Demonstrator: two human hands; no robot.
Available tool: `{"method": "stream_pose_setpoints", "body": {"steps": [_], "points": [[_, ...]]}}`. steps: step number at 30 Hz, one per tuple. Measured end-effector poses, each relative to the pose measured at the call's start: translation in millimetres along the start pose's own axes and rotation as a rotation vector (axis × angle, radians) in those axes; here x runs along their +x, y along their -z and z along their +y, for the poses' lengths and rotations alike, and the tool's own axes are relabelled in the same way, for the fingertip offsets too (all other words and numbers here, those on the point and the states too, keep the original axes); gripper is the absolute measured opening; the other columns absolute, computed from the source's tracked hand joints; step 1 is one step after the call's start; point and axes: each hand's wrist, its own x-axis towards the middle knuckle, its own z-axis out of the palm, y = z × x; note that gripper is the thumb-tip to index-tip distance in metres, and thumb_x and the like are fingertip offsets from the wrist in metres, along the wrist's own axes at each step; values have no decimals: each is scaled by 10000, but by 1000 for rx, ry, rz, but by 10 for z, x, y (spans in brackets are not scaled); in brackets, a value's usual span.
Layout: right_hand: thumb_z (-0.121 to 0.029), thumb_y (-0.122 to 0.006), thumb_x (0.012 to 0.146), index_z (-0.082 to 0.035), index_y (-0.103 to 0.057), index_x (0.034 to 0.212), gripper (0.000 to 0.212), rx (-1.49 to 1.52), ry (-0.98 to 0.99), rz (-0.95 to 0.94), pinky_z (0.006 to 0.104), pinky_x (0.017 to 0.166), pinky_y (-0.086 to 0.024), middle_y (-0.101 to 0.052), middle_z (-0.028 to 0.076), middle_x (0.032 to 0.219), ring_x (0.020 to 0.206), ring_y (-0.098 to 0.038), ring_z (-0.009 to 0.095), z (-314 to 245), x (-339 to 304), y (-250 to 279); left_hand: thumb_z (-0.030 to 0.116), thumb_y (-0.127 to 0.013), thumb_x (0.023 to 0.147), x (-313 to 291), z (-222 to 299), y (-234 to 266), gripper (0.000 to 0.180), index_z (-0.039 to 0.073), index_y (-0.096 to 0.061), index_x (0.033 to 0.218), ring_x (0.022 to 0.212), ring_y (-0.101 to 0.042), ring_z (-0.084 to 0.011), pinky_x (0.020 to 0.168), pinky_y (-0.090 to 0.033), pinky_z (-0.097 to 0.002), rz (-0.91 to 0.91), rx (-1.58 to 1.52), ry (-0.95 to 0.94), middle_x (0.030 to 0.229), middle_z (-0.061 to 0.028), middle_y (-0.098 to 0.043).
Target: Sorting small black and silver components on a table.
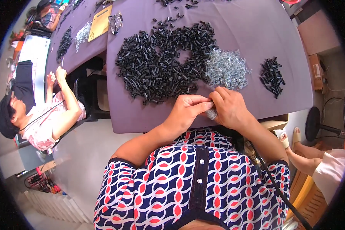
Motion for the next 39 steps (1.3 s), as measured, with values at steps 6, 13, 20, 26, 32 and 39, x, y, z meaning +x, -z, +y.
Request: {"method": "stream_pose_setpoints", "body": {"steps": [6, 13, 20, 26, 32, 39], "points": [[-190, -742, 679, -66, -510, 856, 317, 2, -23, -45, 406, 637, -512, -546, 100, 815, 753, -609, 302, 17, -92, -32, 103, -633, 948, 11, -114, -18, 205, -51, -716, 1054, 838, -643, -81, 763, -513, -227, -20, -76, 45, 942, -49, -715], [-161, -731, 698, -38, -573, 984, 349, 131, 0, 89, 406, 651, -510, -574, 109, 857, 778, -617, 302, -31, -83, 37, 113, -631, 961, -84, 87, -23, 224, -72, -701, 1067, 873, -628, -66, 771, -509, -220, -57, 191, -65, 956, -41, -711], [-153, -744, 698, -35, -602, 1059, 405, 250, 96, 166, 382, 631, -503, -559, 90, 829, 724, -607, 285, -65, -6, 89, 89, -592, 980, -174, 230, 4, 240, -78, -682, 1127, 956, -632, -81, 856, -507, -237, -135, 53, -1, 1035, -63, -711], [-146, -740, 696, -42, -605, 1056, 398, 300, 151, 188, 374, 622, -499, -554, 75, 822, 710, -601, 266, -15, 20, 74, 86, -573, 988, -173, 275, 14, 240, -76, -685, 1126, 975, -631, -91, 873, -501, -244, -166, 11, 48, 1054, -67, -707], [-131, -728, 697, -40, -608, 1069, 401, 333, 188, 213, 372, 612, -501, -559, 74, 822, 699, -600, 264, -14, 58, 98, 89, -562, 993, -211, 320, 16, 245, -78, -681, 1127, 960, -630, -89, 871, -497, -241, -167, -23, 54, 1039, -63, -705], [-144, -732, 696, 1, -606, 1158, 500, 390, 242, 245, 374, 611, -509, -586, 86, 840, 714, -617, 266, 11, 80, 55, 60, -592, 967, -237, 366, -26, 234, -81, -679, 1133, 930, -639, -87, 832, -511, -230, -163, 12, 56, 1037, -70, -709]]}}
